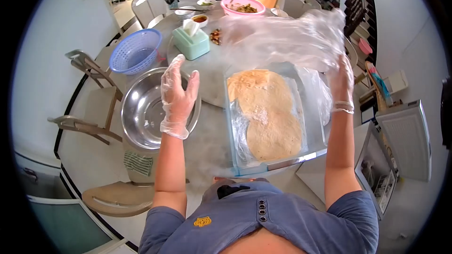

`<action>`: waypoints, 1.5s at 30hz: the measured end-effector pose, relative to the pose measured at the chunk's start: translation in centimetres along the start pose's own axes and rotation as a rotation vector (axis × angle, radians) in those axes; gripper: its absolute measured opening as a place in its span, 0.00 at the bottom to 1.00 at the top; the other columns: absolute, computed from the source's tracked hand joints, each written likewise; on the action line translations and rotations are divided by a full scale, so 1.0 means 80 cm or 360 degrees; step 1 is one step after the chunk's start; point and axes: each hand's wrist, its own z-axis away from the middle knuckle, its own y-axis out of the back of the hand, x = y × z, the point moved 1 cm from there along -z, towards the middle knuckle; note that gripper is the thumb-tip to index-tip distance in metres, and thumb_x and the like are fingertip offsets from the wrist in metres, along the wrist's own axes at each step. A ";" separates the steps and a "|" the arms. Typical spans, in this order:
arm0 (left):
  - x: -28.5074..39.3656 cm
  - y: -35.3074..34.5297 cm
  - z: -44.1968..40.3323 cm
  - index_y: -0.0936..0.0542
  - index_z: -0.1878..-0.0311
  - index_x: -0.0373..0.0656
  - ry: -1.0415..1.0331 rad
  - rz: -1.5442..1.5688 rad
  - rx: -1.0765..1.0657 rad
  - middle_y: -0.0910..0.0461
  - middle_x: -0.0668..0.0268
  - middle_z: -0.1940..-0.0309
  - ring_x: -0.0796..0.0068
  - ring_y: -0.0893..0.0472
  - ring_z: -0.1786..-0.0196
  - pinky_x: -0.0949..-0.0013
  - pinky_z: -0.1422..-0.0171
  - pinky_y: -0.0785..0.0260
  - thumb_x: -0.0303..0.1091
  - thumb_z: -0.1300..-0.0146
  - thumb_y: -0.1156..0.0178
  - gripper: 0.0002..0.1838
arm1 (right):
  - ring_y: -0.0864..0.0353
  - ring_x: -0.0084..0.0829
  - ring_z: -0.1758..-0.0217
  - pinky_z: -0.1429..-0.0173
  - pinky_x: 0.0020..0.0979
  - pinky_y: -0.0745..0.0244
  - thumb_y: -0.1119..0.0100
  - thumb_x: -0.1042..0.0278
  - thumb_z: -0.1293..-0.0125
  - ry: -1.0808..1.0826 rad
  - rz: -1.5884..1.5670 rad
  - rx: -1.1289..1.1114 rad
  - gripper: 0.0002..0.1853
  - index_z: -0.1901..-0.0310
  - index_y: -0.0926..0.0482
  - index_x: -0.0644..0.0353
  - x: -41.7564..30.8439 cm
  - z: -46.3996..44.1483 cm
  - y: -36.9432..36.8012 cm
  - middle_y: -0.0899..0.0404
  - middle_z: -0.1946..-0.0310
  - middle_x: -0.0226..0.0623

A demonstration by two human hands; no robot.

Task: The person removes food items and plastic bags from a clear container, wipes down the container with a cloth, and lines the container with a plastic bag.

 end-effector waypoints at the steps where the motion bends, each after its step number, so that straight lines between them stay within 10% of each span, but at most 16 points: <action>1: 0.010 -0.015 0.000 0.32 0.47 0.37 -0.0104 -0.0001 -0.0013 0.28 0.56 0.50 0.58 0.30 0.48 0.61 0.43 0.40 0.33 0.46 0.41 0.23 | 0.31 0.29 0.49 0.46 0.30 0.37 0.49 0.58 0.37 -0.0004 -0.0008 0.0056 0.21 0.44 0.32 0.56 0.009 -0.016 0.054 0.32 0.46 0.31; 6: 0.059 -0.088 0.011 0.30 0.47 0.37 -0.0214 0.0043 -0.0286 0.27 0.57 0.51 0.60 0.29 0.48 0.64 0.43 0.39 0.32 0.45 0.43 0.21 | 0.30 0.23 0.60 0.57 0.24 0.32 0.49 0.63 0.37 -0.0155 -0.0310 0.0715 0.10 0.59 0.27 0.59 0.049 -0.020 0.239 0.28 0.64 0.29; 9: 0.066 -0.136 0.020 0.28 0.52 0.39 -0.0160 0.0092 -0.0571 0.26 0.56 0.55 0.57 0.28 0.51 0.62 0.47 0.35 0.33 0.47 0.42 0.19 | 0.33 0.20 0.73 0.73 0.26 0.34 0.48 0.62 0.38 -0.0118 0.0454 0.0632 0.09 0.69 0.28 0.58 0.094 0.015 0.305 0.31 0.73 0.27; 11: 0.053 -0.171 0.028 0.27 0.53 0.39 -0.0166 0.0074 -0.0679 0.25 0.56 0.56 0.56 0.27 0.52 0.61 0.48 0.35 0.33 0.48 0.41 0.18 | 0.35 0.20 0.78 0.77 0.26 0.38 0.49 0.64 0.39 -0.0434 -0.0140 0.0994 0.08 0.70 0.28 0.59 0.131 0.019 0.314 0.31 0.78 0.26; 16: 0.030 -0.230 0.042 0.28 0.54 0.40 0.0053 -0.0363 -0.0943 0.27 0.55 0.54 0.55 0.27 0.51 0.59 0.49 0.34 0.34 0.48 0.44 0.17 | 0.37 0.21 0.86 0.80 0.23 0.40 0.50 0.66 0.42 -0.0680 0.0555 0.0427 0.07 0.74 0.28 0.59 0.165 0.062 0.285 0.34 0.86 0.27; 22: 0.023 -0.267 0.042 0.28 0.54 0.43 0.0304 -0.0837 -0.1021 0.29 0.58 0.50 0.57 0.26 0.51 0.56 0.49 0.33 0.36 0.46 0.47 0.16 | 0.23 0.41 0.67 0.61 0.35 0.30 0.49 0.56 0.44 -0.0217 0.1931 -0.0114 0.16 0.67 0.25 0.62 0.186 0.042 0.259 0.22 0.72 0.40; 29: 0.012 -0.279 0.036 0.24 0.59 0.45 0.0410 -0.1130 -0.1248 0.26 0.59 0.56 0.58 0.25 0.53 0.57 0.52 0.32 0.39 0.47 0.46 0.13 | 0.25 0.42 0.53 0.48 0.34 0.33 0.47 0.49 0.46 -0.0803 0.2052 -0.0740 0.21 0.59 0.21 0.57 0.123 0.009 0.237 0.22 0.60 0.45; 35: 0.008 -0.261 0.037 0.23 0.61 0.43 0.0215 -0.1011 -0.1210 0.24 0.54 0.61 0.56 0.25 0.55 0.57 0.52 0.32 0.39 0.47 0.46 0.14 | 0.25 0.41 0.53 0.48 0.35 0.33 0.48 0.50 0.45 -0.0750 0.2356 -0.0785 0.21 0.59 0.22 0.59 0.071 0.013 0.227 0.21 0.60 0.44; 37: -0.008 -0.259 0.038 0.23 0.61 0.39 0.0803 -0.0429 -0.1330 0.24 0.51 0.59 0.52 0.26 0.54 0.58 0.52 0.34 0.40 0.48 0.47 0.15 | 0.24 0.42 0.56 0.52 0.36 0.32 0.48 0.51 0.45 -0.0473 0.2460 -0.0670 0.18 0.62 0.21 0.57 0.057 0.019 0.224 0.21 0.65 0.43; 45: 0.010 -0.256 0.073 0.30 0.55 0.32 0.1382 -0.0272 -0.1182 0.29 0.43 0.53 0.49 0.28 0.49 0.59 0.45 0.35 0.36 0.54 0.45 0.23 | 0.22 0.37 0.68 0.62 0.34 0.31 0.49 0.57 0.42 0.0015 0.2302 -0.0260 0.14 0.65 0.22 0.60 0.023 0.038 0.153 0.22 0.74 0.42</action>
